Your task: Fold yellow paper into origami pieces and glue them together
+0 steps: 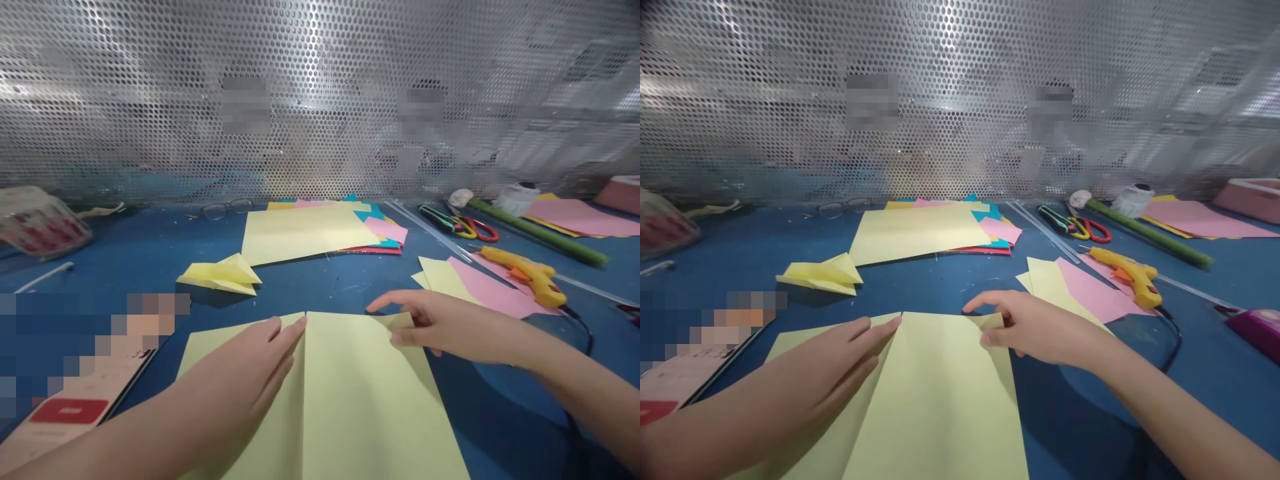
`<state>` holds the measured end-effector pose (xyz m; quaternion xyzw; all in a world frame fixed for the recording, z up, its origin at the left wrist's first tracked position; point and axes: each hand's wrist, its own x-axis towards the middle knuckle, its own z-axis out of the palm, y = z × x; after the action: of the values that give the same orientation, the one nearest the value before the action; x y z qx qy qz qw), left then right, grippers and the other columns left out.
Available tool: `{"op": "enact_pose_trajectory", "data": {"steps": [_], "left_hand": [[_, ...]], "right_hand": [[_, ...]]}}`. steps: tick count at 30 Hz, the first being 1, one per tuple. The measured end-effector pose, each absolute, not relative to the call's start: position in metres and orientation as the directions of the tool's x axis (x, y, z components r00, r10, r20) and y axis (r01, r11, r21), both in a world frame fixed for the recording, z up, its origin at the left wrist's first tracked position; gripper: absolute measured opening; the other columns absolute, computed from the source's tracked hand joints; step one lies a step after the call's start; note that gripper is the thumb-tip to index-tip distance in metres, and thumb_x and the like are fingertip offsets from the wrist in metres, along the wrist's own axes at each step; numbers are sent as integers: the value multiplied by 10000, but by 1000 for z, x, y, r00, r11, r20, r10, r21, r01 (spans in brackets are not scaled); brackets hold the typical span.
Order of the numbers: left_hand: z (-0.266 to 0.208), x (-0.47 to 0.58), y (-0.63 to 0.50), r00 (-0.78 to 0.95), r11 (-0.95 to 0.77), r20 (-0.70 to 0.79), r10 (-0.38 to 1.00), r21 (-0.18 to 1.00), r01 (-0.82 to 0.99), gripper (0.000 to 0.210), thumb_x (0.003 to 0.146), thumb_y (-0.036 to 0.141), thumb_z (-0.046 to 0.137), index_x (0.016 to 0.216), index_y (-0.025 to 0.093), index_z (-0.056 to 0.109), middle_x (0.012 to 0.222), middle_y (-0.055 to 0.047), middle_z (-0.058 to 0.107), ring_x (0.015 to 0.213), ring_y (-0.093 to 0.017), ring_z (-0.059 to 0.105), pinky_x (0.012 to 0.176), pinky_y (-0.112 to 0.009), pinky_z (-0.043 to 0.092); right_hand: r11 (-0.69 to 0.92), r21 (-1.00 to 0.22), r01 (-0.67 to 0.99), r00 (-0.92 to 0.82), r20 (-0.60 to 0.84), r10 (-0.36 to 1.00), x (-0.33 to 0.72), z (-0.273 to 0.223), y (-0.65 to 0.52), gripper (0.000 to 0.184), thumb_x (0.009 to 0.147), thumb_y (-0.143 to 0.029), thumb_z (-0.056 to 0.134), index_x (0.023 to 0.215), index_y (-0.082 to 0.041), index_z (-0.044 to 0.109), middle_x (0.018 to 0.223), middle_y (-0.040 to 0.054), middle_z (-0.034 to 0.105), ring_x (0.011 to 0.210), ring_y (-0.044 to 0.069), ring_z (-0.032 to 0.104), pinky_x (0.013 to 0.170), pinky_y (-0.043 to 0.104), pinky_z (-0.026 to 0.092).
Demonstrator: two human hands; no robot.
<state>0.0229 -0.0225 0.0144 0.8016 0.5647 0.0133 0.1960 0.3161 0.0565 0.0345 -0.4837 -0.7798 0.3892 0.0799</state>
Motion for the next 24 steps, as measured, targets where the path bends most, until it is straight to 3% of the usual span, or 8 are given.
{"op": "enact_pose_trajectory", "data": {"steps": [5,10,13,15,18,21,24], "left_hand": [[23,18,-31,378,-286,-232,896,350,892,679,966,531,440,1585,277,326,1459,-145,539,1289,-351,563,1041,-507,493],[23,12,-41,355,-225,-311,882,384,895,1120,681,564,826,1601,331,231,1532,-129,460,1370,-419,460,1070,-538,470],[24,18,-41,303,-143,-430,850,364,920,1197,650,557,848,1606,332,164,1562,-122,397,1457,-433,297,1149,-592,355],[26,24,-39,283,-119,-453,846,356,927,1207,643,595,837,1609,292,179,1581,-149,358,1484,-468,194,1166,-650,278],[29,31,-36,258,-101,-427,867,357,929,1208,660,647,805,1615,260,174,1584,-169,344,1470,-479,207,1161,-672,262],[31,33,-36,241,-78,-408,881,376,923,1227,633,663,816,1615,277,190,1515,-132,430,1402,-416,345,1161,-588,327],[30,32,-37,233,-63,-402,886,393,917,1232,596,619,848,1608,272,236,1507,-112,436,1397,-389,349,1170,-540,332]], "right_hand": [[213,-671,710,-499,-266,825,317,37,56,354,826,-285,713,1178,-325,736,588,-50,499,419,121,500,390,220,399],[229,-653,722,-494,-255,831,319,36,58,344,816,-310,709,1158,-325,746,564,-60,443,425,128,468,404,233,356],[258,-638,725,-468,-182,865,317,32,62,308,824,-362,685,1119,-303,751,583,-54,418,471,137,420,442,249,302],[278,-632,724,-439,-111,891,316,30,65,369,861,-404,627,1200,-282,704,612,-52,417,524,150,404,491,262,287],[292,-627,722,-412,-50,910,314,29,68,460,904,-434,546,1326,-255,587,644,-56,425,581,163,409,547,275,290],[287,-617,733,-420,-79,904,314,28,68,324,902,-428,535,1143,-232,624,661,-47,453,608,162,426,565,277,305],[269,-598,755,-444,-164,881,317,29,67,207,882,-409,550,871,-222,638,693,-18,508,642,165,469,591,284,341]]}}
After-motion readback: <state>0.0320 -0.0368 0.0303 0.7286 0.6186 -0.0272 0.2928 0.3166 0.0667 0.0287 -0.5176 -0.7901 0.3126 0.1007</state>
